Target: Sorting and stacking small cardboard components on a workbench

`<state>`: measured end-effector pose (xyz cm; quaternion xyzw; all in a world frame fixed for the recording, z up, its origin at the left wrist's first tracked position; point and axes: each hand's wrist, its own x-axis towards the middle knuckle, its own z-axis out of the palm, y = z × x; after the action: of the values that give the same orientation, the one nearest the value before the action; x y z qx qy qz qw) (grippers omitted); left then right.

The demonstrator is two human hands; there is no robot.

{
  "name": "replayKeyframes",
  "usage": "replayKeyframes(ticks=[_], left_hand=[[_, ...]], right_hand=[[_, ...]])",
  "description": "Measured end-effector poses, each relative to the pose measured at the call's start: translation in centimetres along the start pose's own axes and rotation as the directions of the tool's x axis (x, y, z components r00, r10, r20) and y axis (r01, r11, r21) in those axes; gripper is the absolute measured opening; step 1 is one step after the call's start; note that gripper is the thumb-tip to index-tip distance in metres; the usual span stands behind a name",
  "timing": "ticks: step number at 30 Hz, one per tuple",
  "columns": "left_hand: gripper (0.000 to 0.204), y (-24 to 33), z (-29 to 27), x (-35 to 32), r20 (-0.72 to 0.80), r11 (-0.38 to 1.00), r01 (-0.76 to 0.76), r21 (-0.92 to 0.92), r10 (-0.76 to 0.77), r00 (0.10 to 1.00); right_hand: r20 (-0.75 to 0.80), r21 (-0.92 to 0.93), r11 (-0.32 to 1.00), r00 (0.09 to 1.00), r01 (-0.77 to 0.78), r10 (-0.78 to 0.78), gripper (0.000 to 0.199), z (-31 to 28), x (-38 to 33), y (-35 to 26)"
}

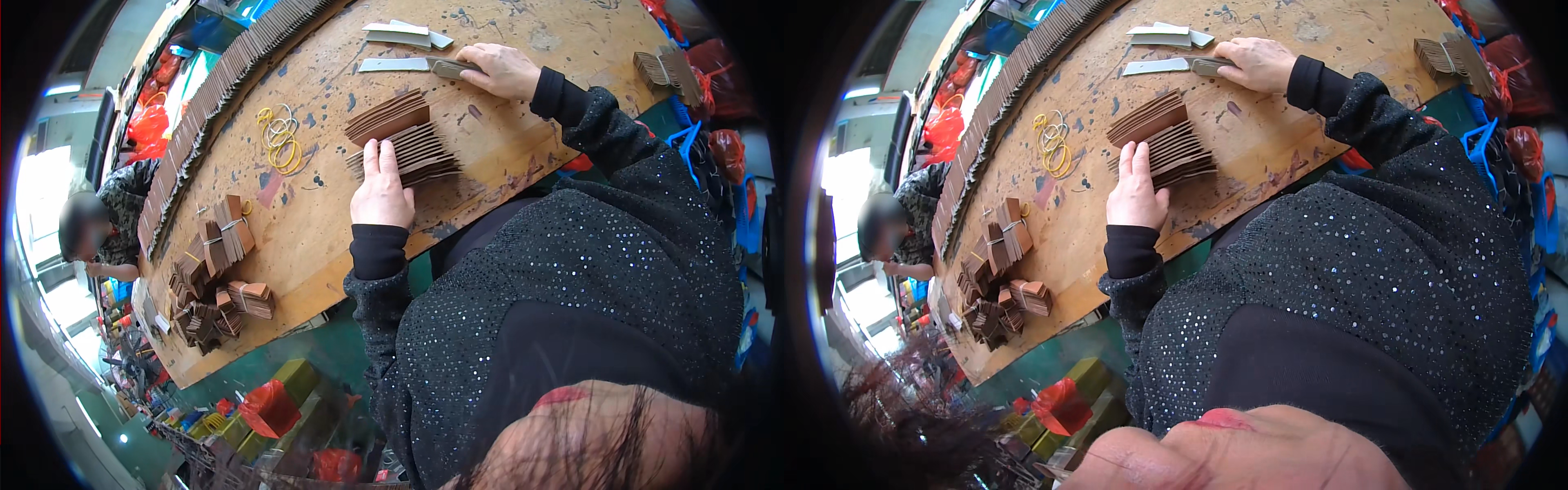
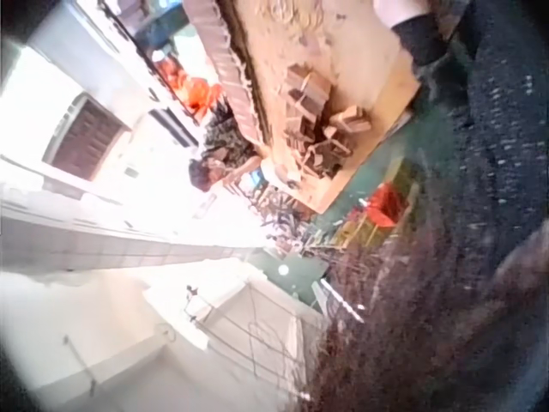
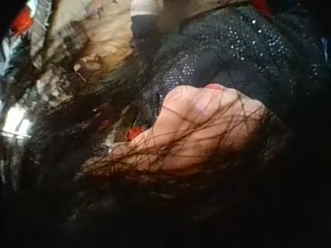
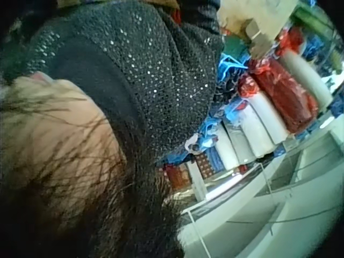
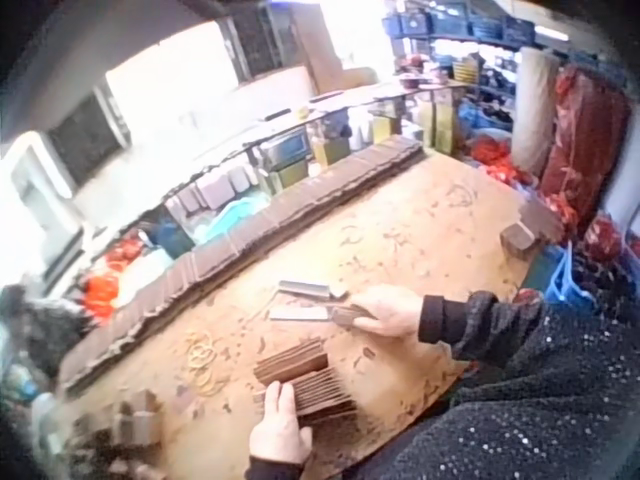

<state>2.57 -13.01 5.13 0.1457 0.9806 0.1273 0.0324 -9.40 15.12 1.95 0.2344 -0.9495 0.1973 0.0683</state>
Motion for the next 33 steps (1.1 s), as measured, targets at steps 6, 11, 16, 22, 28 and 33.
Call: replayKeyframes(ticks=[6,11,16,22,28,33], left_hand=[[0.074,0.0,0.0,0.1,-0.01,1.0,-0.002,-0.006,0.002,1.0],[0.074,-0.1,0.0,0.1,-0.017,1.0,-0.011,-0.012,0.011,1.0],[0.074,-0.1,-0.1,0.1,-0.007,1.0,-0.001,-0.004,0.001,1.0],[0.074,-0.4,0.2,0.1,-0.012,1.0,-0.012,0.002,0.012,1.0],[0.077,0.1,-0.4,0.1,0.044,0.998,0.049,-0.042,-0.047,0.998],[0.077,0.0,-0.1,0.3,0.053,0.999,0.031,-0.014,-0.03,0.998]], right_hand=[[-0.047,-0.061,0.998,0.999,0.01,-0.013,0.02,-0.1,0.6,-0.3],[-0.197,-0.254,0.941,0.941,0.222,-0.275,0.025,0.2,0.0,-0.1],[-0.098,-0.012,0.989,0.985,0.144,-0.145,0.021,-0.7,-0.2,0.5],[-0.348,0.023,0.997,0.935,0.079,-0.066,0.014,-1.4,0.6,0.3],[-0.112,0.605,0.767,0.977,0.213,-0.183,0.015,-0.7,2.7,-6.5],[-0.017,0.391,0.875,0.952,0.287,-0.305,0.021,0.6,5.0,-10.8]])
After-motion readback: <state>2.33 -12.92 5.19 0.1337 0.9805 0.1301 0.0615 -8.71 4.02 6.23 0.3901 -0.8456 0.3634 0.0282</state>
